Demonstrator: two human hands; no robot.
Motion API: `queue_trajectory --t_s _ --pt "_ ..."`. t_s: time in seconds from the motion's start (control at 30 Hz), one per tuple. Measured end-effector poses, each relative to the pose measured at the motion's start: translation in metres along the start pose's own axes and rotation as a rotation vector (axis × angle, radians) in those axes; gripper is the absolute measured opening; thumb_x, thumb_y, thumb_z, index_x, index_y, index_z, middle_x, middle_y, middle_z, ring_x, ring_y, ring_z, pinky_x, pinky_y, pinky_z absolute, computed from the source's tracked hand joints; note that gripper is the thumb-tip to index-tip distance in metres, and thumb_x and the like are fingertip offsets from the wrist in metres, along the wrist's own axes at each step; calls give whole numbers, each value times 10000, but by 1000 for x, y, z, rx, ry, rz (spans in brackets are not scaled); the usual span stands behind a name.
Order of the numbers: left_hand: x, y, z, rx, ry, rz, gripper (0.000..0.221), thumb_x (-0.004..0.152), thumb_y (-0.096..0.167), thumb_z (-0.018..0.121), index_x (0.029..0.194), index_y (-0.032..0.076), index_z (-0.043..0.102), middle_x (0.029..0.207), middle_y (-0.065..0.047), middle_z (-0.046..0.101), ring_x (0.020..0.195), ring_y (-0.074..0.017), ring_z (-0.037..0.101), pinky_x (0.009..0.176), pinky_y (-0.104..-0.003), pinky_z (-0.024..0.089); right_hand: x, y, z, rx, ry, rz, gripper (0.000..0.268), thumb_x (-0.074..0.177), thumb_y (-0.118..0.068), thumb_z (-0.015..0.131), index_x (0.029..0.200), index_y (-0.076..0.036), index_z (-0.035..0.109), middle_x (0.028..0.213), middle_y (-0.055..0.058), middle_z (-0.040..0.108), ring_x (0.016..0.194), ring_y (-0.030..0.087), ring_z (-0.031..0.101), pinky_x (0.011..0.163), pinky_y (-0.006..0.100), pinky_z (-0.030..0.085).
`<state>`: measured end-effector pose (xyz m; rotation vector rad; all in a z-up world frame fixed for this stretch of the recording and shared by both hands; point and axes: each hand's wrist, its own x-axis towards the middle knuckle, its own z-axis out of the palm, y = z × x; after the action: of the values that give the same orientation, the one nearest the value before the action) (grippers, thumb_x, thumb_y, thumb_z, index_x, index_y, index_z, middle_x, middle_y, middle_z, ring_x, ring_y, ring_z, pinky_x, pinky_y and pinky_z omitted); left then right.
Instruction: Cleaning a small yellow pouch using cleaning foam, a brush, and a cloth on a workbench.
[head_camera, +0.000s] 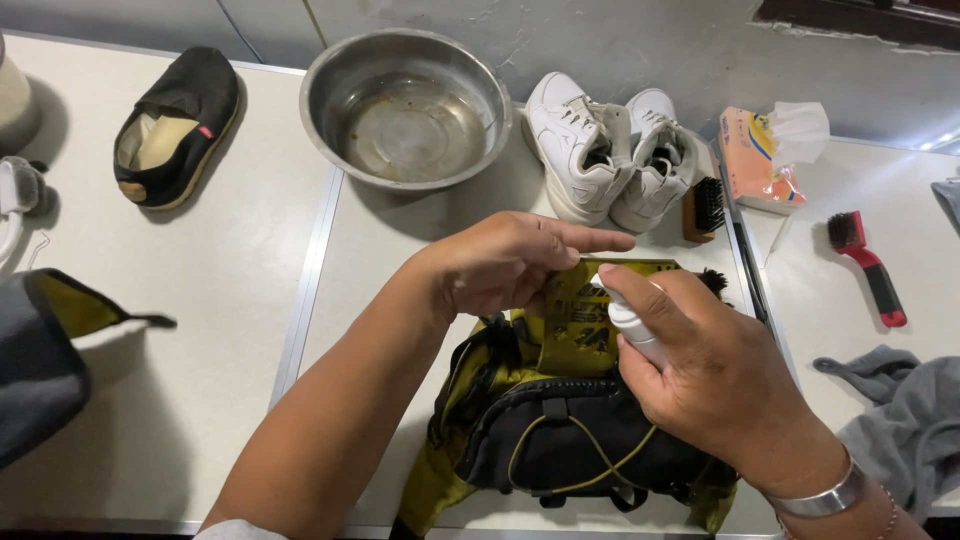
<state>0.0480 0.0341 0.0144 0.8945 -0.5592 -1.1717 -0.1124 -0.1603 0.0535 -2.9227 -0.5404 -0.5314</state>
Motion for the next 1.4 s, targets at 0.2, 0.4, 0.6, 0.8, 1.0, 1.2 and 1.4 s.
queue_trajectory --t_s 0.2,0.4,0.6,0.8,1.0,1.2,1.4 --pt "2 0 3 66 79 -26 507 971 45 437 1443 85 618 616 0 554 474 -89 421 410 -224 320 1 -1 2 -70 -15 27 632 830 -120 739 1409 -216 506 989 19 607 638 253 572 569 365 504" --pt "2 -2 1 55 47 -15 490 979 63 464 1440 85 627 747 -45 675 565 -110 518 467 -233 397 4 -1 2 14 -23 37 594 822 -100 744 1364 -190 522 1003 32 628 676 255 583 633 361 511" --pt "4 -7 -2 -21 -19 -1 489 1007 52 456 1479 63 581 911 -41 693 773 -127 635 603 -247 479 0 3 2 98 22 33 566 834 -87 735 1346 -177 512 1103 66 665 751 259 631 694 344 517" --pt "1 -5 -2 -58 -54 -44 582 981 127 503 1560 77 467 1222 -120 665 1105 -250 670 863 -378 571 -15 16 -3 341 52 182 948 820 -94 748 1614 -105 230 1273 174 631 1021 277 660 918 383 538" --pt "-7 -21 5 116 -138 1 650 904 148 700 1502 58 460 1367 -100 628 1223 -232 618 1021 -375 529 -46 66 -6 639 335 458 833 877 11 567 1591 -90 151 1290 219 464 708 258 563 623 367 533" --pt "-18 -57 9 268 -36 222 331 973 136 671 1279 34 598 1121 -23 641 1011 -143 606 912 -303 498 -84 177 21 354 568 874 590 953 -54 632 1471 -90 353 1336 163 516 1098 299 546 993 433 456" --pt "-20 -63 30 358 90 350 364 1035 174 586 1363 25 530 1093 -24 601 993 -139 579 903 -299 507 -106 216 52 267 571 1073 601 893 -90 746 1410 -77 440 1300 135 594 1113 312 600 956 448 480"
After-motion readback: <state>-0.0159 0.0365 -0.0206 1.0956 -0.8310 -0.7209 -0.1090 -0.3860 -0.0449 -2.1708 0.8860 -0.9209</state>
